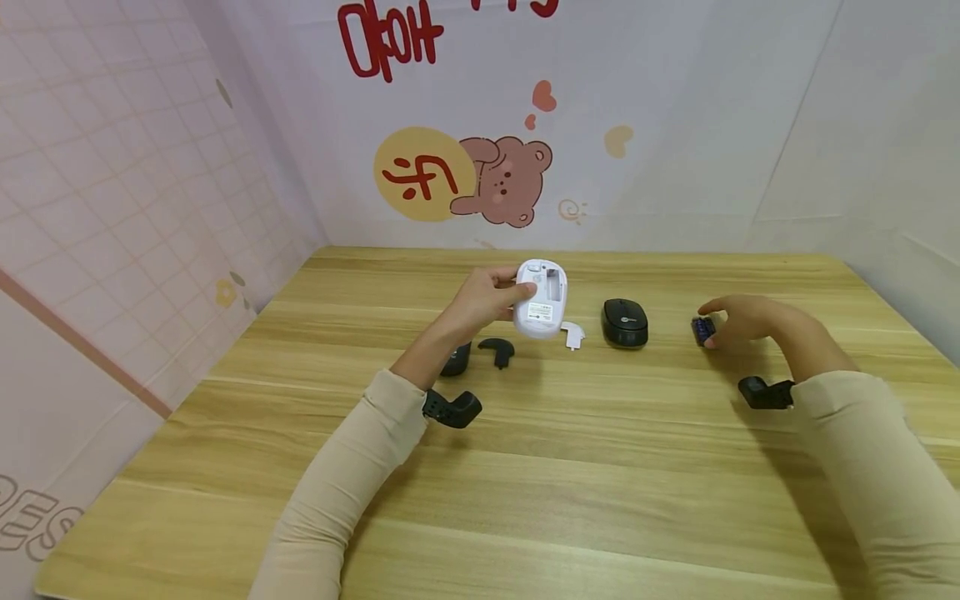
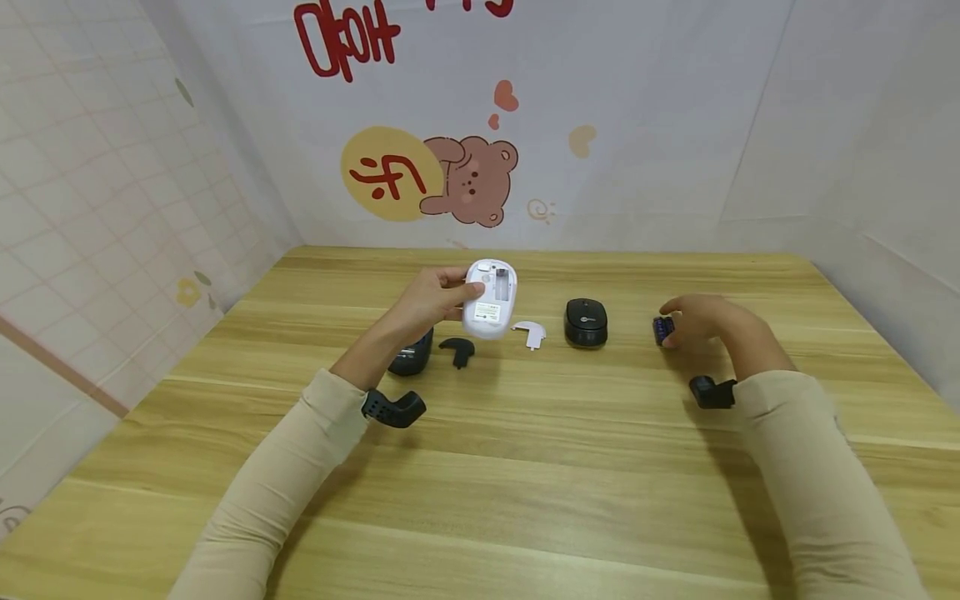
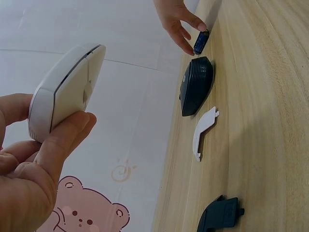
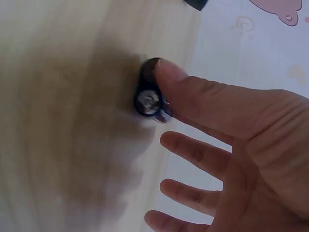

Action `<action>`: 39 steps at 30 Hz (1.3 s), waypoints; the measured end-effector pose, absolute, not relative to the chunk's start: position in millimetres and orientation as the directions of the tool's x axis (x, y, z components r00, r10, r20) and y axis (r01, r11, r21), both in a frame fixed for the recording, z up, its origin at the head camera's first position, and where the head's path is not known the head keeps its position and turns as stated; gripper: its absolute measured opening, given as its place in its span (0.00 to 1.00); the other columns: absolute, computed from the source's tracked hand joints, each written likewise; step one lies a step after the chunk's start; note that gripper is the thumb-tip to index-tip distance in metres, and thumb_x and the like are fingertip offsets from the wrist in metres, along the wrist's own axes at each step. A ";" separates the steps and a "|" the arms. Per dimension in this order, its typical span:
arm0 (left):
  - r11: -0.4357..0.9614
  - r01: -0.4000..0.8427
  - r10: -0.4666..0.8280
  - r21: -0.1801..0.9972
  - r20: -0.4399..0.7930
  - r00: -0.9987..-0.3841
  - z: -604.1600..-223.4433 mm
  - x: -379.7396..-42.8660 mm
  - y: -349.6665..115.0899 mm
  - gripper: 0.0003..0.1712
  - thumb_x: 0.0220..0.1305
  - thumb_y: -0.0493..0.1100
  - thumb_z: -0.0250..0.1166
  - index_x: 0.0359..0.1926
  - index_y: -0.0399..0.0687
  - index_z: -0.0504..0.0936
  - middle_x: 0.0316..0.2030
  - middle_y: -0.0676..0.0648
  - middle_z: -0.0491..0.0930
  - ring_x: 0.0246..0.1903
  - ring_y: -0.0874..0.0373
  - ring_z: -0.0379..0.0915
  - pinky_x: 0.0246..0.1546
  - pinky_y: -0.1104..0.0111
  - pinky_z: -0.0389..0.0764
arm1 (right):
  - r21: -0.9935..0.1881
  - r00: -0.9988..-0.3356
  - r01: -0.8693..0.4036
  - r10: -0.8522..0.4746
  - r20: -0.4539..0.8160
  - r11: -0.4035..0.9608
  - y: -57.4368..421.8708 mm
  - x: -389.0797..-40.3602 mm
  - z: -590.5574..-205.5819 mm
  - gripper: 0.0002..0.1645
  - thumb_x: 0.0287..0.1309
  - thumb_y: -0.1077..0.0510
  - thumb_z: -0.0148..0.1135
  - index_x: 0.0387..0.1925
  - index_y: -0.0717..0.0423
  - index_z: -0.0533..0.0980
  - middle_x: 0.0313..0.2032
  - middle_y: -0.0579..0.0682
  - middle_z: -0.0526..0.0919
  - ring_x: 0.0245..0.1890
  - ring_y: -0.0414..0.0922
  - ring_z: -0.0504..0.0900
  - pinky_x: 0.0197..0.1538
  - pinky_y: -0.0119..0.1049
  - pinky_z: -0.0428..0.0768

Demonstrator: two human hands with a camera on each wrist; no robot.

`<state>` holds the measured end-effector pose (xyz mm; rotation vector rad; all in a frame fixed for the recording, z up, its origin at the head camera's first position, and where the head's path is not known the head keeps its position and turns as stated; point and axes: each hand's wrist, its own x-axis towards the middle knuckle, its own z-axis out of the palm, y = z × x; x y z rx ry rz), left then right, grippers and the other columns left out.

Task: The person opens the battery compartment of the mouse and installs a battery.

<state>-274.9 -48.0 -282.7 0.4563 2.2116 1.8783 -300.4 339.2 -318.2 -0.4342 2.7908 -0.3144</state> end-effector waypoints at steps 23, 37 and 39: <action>0.171 0.098 0.352 0.980 0.031 -0.935 -281.5 -275.2 -46.4 0.23 0.67 0.37 0.59 0.62 0.37 0.71 0.48 0.39 0.78 0.41 0.53 0.78 0.41 0.64 0.82 | -0.419 -0.937 -0.265 -0.335 -0.102 0.869 333.3 -298.7 -313.7 0.34 0.57 0.61 0.62 0.57 0.77 0.60 0.51 0.79 0.67 0.51 0.73 0.67 0.49 0.65 0.70; 0.146 0.113 0.381 0.983 0.049 -0.923 -281.9 -272.1 -46.0 0.24 0.67 0.35 0.58 0.63 0.36 0.70 0.50 0.37 0.77 0.43 0.52 0.77 0.41 0.64 0.82 | -0.632 -0.924 -0.270 -0.379 -0.041 0.727 300.4 -290.6 -300.7 0.34 0.61 0.64 0.60 0.58 0.70 0.51 0.53 0.76 0.69 0.48 0.63 0.76 0.43 0.48 0.78; 0.146 0.111 0.380 0.983 0.048 -0.924 -281.8 -271.9 -46.0 0.24 0.67 0.35 0.58 0.63 0.36 0.70 0.50 0.37 0.77 0.43 0.52 0.77 0.41 0.64 0.82 | -0.641 -0.918 -0.283 -0.396 -0.036 0.714 296.3 -289.2 -298.2 0.34 0.60 0.64 0.61 0.58 0.69 0.51 0.54 0.76 0.67 0.50 0.65 0.75 0.44 0.49 0.79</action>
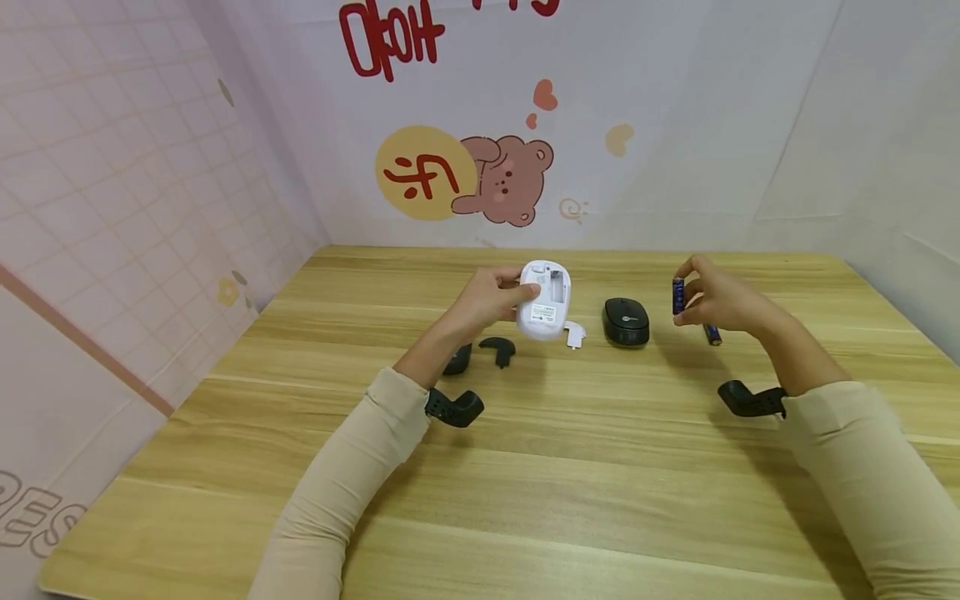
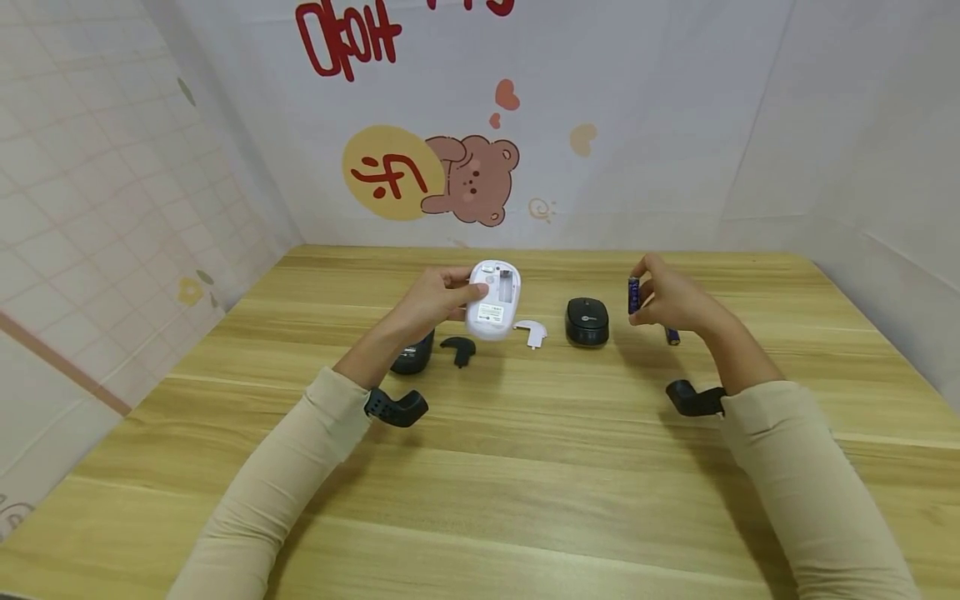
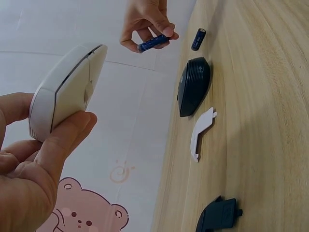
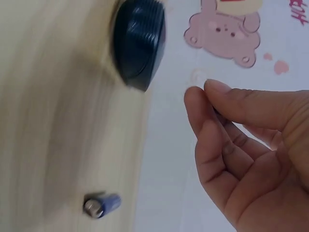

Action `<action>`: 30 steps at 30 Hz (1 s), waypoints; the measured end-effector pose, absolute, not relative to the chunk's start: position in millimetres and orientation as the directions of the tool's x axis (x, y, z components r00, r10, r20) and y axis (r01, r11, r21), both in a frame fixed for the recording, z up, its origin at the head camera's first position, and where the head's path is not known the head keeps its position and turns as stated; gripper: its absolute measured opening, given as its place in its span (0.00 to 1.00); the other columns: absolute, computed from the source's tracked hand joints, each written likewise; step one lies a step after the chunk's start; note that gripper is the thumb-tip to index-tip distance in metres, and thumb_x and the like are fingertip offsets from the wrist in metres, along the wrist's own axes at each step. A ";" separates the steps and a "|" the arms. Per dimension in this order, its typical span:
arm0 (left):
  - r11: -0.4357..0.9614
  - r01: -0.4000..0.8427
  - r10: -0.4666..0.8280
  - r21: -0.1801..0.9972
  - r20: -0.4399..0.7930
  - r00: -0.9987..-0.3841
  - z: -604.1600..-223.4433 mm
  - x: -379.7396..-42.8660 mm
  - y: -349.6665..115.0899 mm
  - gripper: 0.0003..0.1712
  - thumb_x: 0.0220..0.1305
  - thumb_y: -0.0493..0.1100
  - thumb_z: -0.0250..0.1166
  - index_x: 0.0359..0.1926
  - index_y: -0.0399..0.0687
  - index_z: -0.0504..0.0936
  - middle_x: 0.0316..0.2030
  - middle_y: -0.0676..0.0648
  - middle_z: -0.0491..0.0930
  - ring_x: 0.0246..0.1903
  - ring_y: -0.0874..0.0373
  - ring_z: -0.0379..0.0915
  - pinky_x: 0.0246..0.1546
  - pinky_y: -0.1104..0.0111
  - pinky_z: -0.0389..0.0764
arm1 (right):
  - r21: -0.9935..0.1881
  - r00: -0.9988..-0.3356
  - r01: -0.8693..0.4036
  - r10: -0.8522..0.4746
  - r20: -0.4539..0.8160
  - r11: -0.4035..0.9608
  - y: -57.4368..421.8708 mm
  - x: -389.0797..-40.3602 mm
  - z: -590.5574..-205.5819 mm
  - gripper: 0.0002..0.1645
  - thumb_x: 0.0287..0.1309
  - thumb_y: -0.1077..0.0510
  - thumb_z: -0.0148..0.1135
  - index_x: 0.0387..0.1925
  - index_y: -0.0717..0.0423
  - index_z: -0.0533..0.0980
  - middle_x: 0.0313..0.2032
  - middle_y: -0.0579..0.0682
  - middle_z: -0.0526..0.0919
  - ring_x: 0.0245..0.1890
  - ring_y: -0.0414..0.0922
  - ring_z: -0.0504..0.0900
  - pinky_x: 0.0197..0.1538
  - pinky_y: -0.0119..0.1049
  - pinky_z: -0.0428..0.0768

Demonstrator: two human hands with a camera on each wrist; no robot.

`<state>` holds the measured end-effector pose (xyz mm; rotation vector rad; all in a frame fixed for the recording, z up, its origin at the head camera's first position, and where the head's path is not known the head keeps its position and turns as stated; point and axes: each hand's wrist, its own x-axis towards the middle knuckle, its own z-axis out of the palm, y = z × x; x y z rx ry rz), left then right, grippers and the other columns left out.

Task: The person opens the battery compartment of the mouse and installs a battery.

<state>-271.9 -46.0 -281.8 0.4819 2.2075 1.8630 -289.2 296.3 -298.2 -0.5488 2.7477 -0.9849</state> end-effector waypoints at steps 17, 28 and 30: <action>0.145 0.110 0.383 0.983 0.047 -0.922 -284.1 -273.4 -47.3 0.25 0.66 0.36 0.59 0.64 0.37 0.69 0.51 0.38 0.77 0.43 0.52 0.77 0.40 0.64 0.83 | -0.754 -0.910 -0.275 -0.414 0.004 0.596 261.4 -277.7 -281.8 0.32 0.61 0.62 0.61 0.59 0.65 0.54 0.46 0.64 0.75 0.51 0.60 0.76 0.51 0.50 0.77; 0.134 0.107 0.390 0.985 0.047 -0.920 -285.5 -273.7 -45.3 0.24 0.67 0.35 0.58 0.63 0.36 0.69 0.50 0.37 0.77 0.42 0.52 0.77 0.40 0.64 0.83 | -0.741 -0.921 -0.335 -0.367 0.128 0.582 237.8 -273.3 -274.0 0.13 0.65 0.67 0.54 0.47 0.66 0.62 0.37 0.62 0.82 0.34 0.49 0.83 0.39 0.37 0.81; 0.130 0.107 0.397 0.986 0.047 -0.917 -286.1 -273.6 -45.0 0.24 0.67 0.34 0.57 0.63 0.35 0.69 0.50 0.36 0.76 0.42 0.52 0.77 0.40 0.64 0.83 | -0.736 -0.926 -0.342 -0.344 0.157 0.585 234.7 -272.3 -273.4 0.12 0.64 0.67 0.55 0.45 0.65 0.64 0.35 0.59 0.83 0.31 0.46 0.82 0.38 0.35 0.81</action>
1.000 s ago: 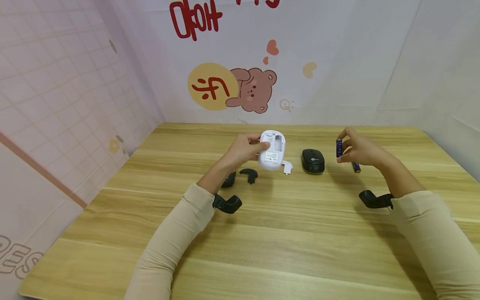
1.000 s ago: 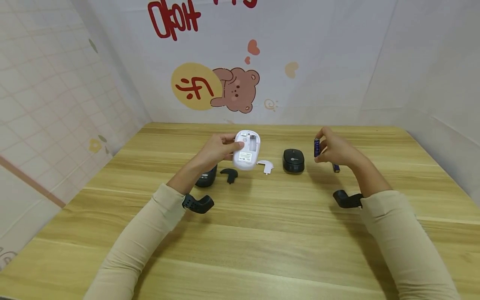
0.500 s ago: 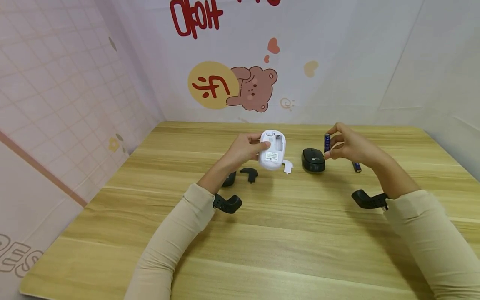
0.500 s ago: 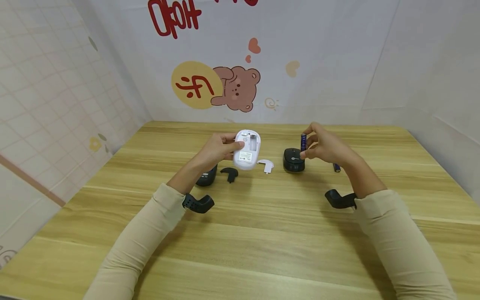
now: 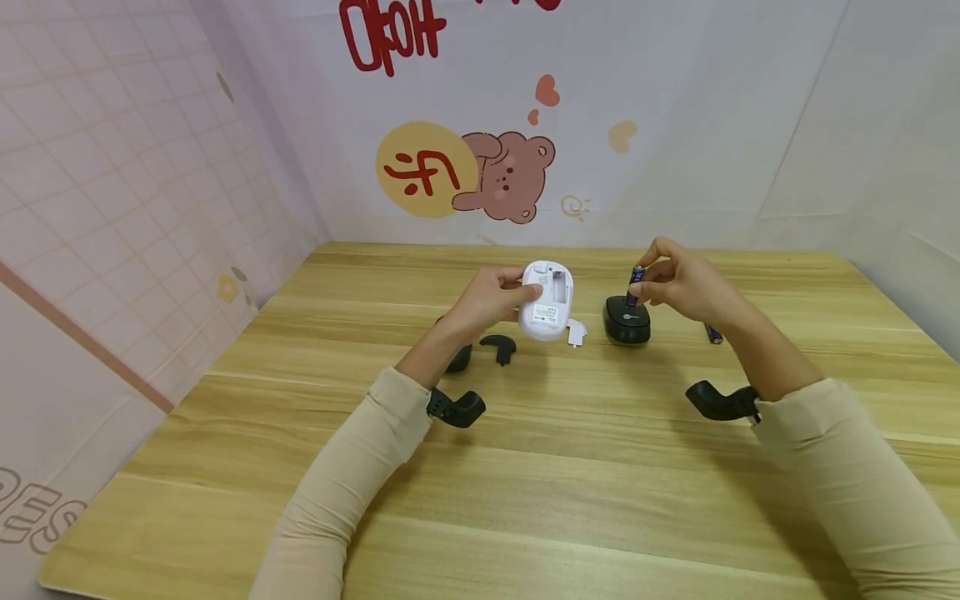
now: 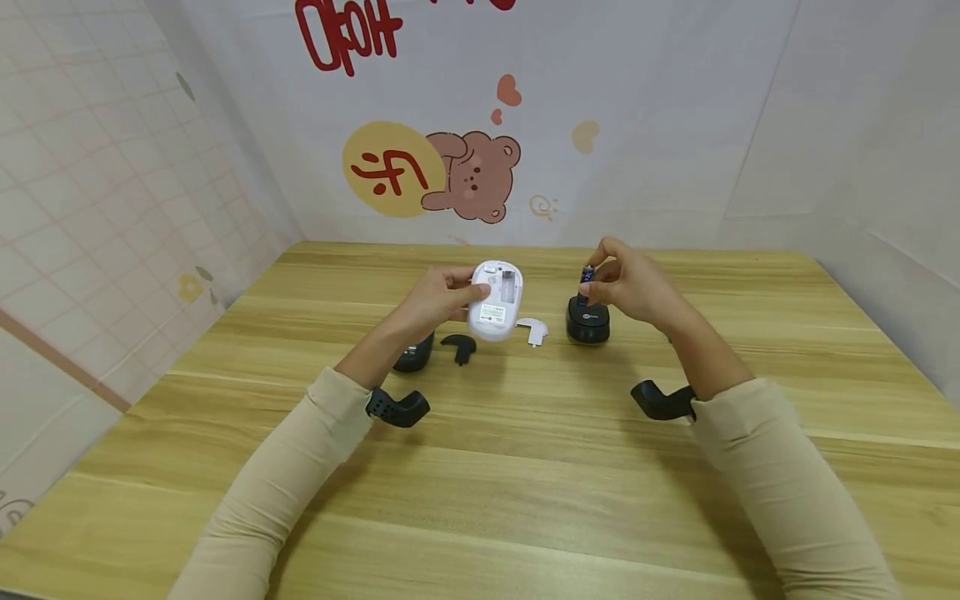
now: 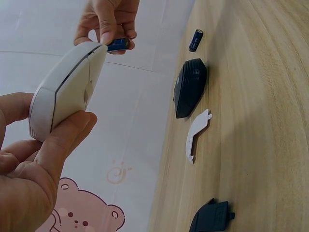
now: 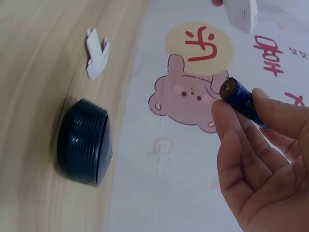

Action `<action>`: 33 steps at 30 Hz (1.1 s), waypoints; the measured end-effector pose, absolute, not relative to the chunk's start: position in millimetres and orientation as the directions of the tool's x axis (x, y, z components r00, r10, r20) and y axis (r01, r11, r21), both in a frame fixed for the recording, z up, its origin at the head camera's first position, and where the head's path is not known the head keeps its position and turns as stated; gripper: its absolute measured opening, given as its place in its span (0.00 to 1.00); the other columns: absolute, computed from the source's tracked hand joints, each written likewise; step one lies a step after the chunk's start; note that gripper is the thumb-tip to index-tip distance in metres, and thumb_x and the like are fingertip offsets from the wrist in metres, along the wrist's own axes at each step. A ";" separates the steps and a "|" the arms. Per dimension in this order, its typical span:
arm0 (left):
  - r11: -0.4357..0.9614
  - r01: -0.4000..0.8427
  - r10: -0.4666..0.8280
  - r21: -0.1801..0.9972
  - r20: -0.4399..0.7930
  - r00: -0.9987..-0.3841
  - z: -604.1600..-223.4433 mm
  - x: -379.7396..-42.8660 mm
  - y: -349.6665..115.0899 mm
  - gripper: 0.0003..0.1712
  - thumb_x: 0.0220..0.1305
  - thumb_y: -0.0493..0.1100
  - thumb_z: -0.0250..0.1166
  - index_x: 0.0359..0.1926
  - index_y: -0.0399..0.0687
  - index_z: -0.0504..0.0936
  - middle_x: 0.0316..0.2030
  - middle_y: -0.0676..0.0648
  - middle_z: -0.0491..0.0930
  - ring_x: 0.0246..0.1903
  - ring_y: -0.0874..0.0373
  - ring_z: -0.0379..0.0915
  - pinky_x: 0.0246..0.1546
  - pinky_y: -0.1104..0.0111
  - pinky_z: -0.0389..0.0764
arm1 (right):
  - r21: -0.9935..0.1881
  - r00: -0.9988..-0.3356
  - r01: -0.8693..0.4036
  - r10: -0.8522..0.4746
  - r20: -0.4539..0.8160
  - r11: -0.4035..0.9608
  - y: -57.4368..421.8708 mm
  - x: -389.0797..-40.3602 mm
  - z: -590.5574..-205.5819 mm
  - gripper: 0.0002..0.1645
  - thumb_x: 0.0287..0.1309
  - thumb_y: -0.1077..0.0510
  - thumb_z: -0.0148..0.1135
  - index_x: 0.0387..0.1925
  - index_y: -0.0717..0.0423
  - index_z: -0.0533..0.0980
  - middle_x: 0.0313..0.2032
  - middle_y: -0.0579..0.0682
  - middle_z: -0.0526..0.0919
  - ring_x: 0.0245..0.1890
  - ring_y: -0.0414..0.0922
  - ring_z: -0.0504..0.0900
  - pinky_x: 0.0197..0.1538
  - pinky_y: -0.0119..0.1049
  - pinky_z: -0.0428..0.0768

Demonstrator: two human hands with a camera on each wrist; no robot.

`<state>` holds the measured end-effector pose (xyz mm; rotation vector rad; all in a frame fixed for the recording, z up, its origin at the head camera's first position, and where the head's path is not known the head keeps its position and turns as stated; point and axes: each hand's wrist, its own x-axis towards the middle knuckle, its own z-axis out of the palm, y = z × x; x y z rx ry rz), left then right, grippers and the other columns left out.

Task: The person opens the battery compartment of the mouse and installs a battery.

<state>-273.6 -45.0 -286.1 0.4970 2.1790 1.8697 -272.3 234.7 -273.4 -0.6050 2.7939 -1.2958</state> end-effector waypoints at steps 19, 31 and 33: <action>0.161 0.108 0.394 0.981 0.036 -0.918 -288.0 -272.1 -42.8 0.23 0.66 0.35 0.58 0.61 0.35 0.71 0.47 0.36 0.77 0.38 0.54 0.77 0.39 0.65 0.83 | -0.798 -0.920 -0.392 -0.172 0.353 0.458 204.3 -267.0 -259.4 0.09 0.56 0.65 0.65 0.36 0.64 0.72 0.25 0.36 0.81 0.29 0.33 0.80 0.38 0.22 0.77; 0.176 0.102 0.396 0.979 0.025 -0.918 -287.3 -271.3 -40.1 0.24 0.66 0.35 0.59 0.62 0.37 0.71 0.47 0.37 0.77 0.39 0.53 0.78 0.39 0.65 0.83 | -0.844 -0.888 -0.459 -0.126 0.442 0.279 192.7 -264.5 -247.0 0.07 0.54 0.69 0.66 0.29 0.59 0.75 0.28 0.40 0.83 0.29 0.32 0.82 0.36 0.22 0.79; 0.179 0.107 0.398 0.978 0.027 -0.917 -287.8 -271.2 -39.6 0.24 0.67 0.36 0.59 0.62 0.37 0.71 0.47 0.37 0.78 0.39 0.53 0.78 0.39 0.65 0.83 | -0.839 -0.885 -0.465 -0.130 0.447 0.283 191.0 -265.1 -246.8 0.06 0.54 0.69 0.65 0.29 0.60 0.75 0.28 0.41 0.83 0.28 0.32 0.81 0.36 0.22 0.79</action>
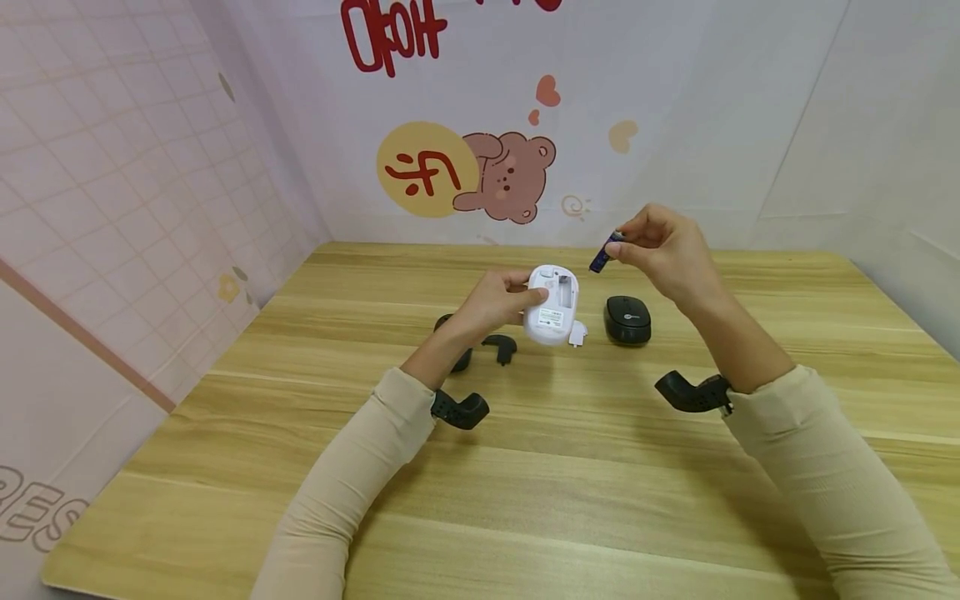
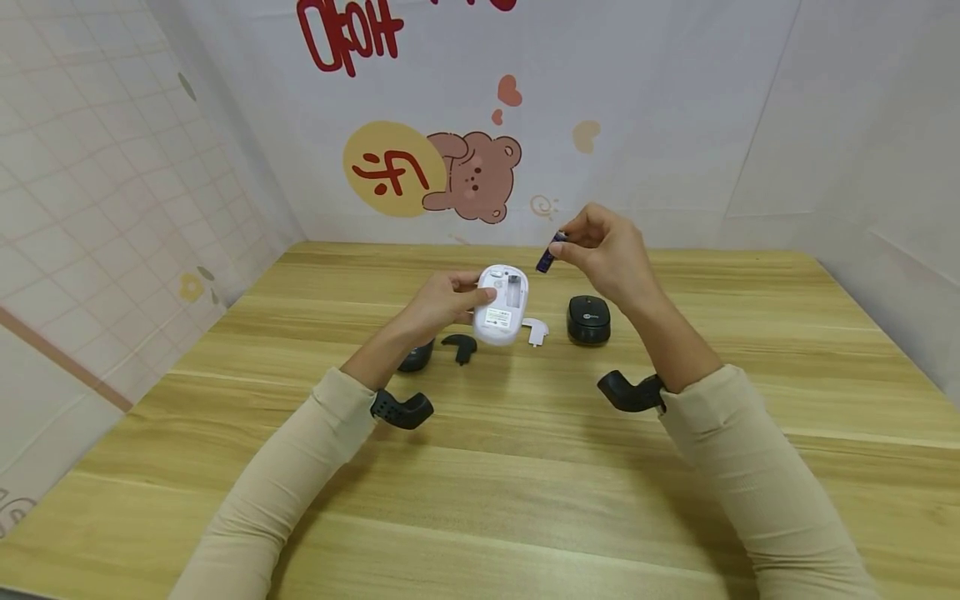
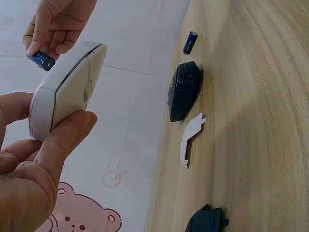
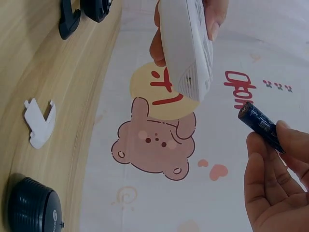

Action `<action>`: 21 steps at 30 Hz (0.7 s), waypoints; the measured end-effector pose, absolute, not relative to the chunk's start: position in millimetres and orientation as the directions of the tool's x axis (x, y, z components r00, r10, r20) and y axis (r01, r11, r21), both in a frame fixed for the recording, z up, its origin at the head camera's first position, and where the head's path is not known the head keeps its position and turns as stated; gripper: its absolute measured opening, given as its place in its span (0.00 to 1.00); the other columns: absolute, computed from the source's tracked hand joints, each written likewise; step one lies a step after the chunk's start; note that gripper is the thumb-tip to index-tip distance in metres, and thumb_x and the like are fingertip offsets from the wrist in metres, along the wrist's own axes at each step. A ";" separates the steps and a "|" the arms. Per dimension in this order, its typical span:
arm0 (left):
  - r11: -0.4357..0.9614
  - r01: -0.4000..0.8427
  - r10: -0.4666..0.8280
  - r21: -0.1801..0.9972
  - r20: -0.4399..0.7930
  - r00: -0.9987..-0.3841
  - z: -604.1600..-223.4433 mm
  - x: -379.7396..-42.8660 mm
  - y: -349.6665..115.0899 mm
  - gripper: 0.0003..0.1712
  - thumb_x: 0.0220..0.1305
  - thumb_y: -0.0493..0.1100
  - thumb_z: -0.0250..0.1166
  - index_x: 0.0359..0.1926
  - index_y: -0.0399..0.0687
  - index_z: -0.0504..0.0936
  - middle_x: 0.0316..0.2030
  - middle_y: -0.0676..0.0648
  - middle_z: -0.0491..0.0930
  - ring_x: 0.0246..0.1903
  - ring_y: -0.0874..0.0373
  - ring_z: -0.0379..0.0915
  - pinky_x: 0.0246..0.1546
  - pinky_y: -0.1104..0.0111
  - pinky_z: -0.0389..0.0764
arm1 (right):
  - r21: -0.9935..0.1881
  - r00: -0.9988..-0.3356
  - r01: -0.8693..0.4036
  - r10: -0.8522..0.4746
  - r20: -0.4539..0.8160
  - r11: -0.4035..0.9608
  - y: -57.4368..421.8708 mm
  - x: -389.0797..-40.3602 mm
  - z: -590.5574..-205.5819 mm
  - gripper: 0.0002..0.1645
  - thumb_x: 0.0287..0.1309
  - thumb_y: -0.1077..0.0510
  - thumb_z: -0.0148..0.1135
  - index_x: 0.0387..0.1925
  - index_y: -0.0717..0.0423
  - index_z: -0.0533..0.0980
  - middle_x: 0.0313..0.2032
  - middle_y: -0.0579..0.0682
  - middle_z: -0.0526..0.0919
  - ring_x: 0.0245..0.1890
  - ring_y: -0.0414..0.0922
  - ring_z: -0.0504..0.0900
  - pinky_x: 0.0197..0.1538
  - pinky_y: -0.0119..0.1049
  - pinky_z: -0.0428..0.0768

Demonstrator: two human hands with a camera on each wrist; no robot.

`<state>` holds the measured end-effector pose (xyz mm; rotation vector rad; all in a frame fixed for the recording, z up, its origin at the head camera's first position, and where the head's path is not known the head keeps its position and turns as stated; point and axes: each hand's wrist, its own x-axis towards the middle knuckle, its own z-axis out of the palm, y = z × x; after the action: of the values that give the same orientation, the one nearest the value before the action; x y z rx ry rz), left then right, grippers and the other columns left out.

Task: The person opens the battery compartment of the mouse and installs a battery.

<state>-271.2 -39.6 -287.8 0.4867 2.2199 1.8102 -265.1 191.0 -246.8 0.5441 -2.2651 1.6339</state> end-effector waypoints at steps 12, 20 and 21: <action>0.205 0.097 0.398 0.974 0.008 -0.917 -288.5 -270.2 -36.3 0.24 0.67 0.37 0.59 0.63 0.38 0.71 0.48 0.39 0.78 0.39 0.54 0.78 0.38 0.66 0.83 | -0.786 -0.878 -0.478 -0.189 0.439 0.393 173.3 -266.0 -249.2 0.09 0.56 0.65 0.65 0.33 0.69 0.74 0.29 0.45 0.83 0.29 0.33 0.82 0.36 0.23 0.78; 0.208 0.102 0.409 0.973 0.009 -0.912 -287.0 -269.7 -36.3 0.25 0.67 0.38 0.58 0.64 0.39 0.69 0.50 0.39 0.77 0.42 0.53 0.78 0.39 0.66 0.83 | -0.719 -0.872 -0.489 -0.240 0.427 0.493 162.7 -264.3 -257.1 0.08 0.57 0.63 0.65 0.32 0.66 0.76 0.33 0.58 0.83 0.31 0.32 0.80 0.38 0.24 0.78; 0.209 0.105 0.409 0.972 0.010 -0.912 -286.7 -269.6 -36.4 0.25 0.67 0.38 0.58 0.64 0.39 0.69 0.50 0.39 0.77 0.42 0.52 0.78 0.40 0.66 0.83 | -0.715 -0.872 -0.488 -0.241 0.426 0.501 162.0 -264.1 -257.5 0.08 0.58 0.63 0.65 0.32 0.66 0.77 0.33 0.59 0.83 0.31 0.33 0.80 0.38 0.24 0.77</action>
<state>-269.6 -36.4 -286.7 0.4877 2.2347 1.7658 -264.1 162.0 -257.5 0.6167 -2.4767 1.3080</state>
